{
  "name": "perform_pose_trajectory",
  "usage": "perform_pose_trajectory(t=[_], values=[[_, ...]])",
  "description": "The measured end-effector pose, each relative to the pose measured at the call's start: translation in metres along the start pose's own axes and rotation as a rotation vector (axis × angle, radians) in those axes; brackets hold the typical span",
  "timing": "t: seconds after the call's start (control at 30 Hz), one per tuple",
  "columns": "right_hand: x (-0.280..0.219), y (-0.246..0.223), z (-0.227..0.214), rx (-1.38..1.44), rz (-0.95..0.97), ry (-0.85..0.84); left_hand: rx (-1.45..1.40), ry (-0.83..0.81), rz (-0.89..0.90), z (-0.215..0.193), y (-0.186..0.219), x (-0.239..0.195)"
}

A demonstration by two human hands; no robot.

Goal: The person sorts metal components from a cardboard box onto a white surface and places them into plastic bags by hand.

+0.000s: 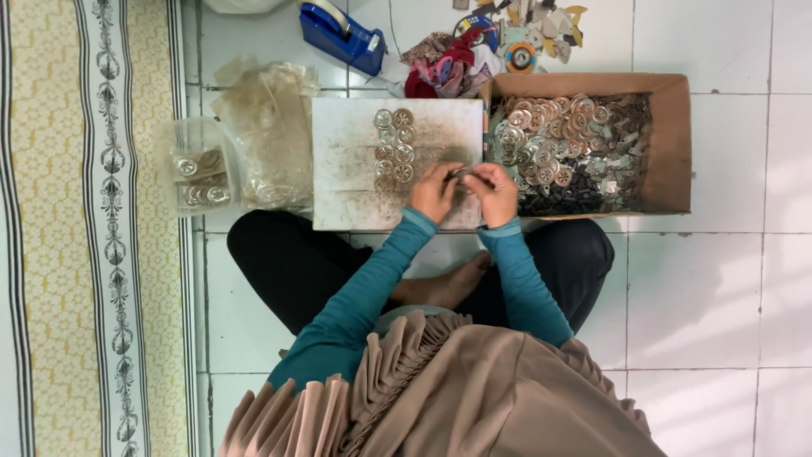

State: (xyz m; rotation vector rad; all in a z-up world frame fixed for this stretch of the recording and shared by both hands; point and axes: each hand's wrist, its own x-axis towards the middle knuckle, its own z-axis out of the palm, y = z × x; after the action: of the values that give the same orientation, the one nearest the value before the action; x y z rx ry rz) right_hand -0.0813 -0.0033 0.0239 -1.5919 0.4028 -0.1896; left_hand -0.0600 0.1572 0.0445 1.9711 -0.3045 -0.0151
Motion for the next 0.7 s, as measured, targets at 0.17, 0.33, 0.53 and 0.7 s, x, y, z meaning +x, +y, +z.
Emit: perform_pose_trajectory(t=[0.17,0.33,0.53,0.7], values=[[-0.027,0.022,0.063,-0.156,-0.035,-0.149,0.312,0.143,0.032,-0.05,-0.037,-0.047],[-0.023,0.028,0.091,-0.495,-0.116,-0.19,0.498,0.193,0.0,-0.072,-0.033,-0.058],[-0.023,0.016,0.098,-0.732,-0.103,-0.201,0.628,0.164,-0.025,-0.07,-0.049,-0.06],[-0.015,0.024,0.098,-0.912,-0.081,-0.21,0.628,0.149,-0.018,-0.071,-0.047,-0.066]])
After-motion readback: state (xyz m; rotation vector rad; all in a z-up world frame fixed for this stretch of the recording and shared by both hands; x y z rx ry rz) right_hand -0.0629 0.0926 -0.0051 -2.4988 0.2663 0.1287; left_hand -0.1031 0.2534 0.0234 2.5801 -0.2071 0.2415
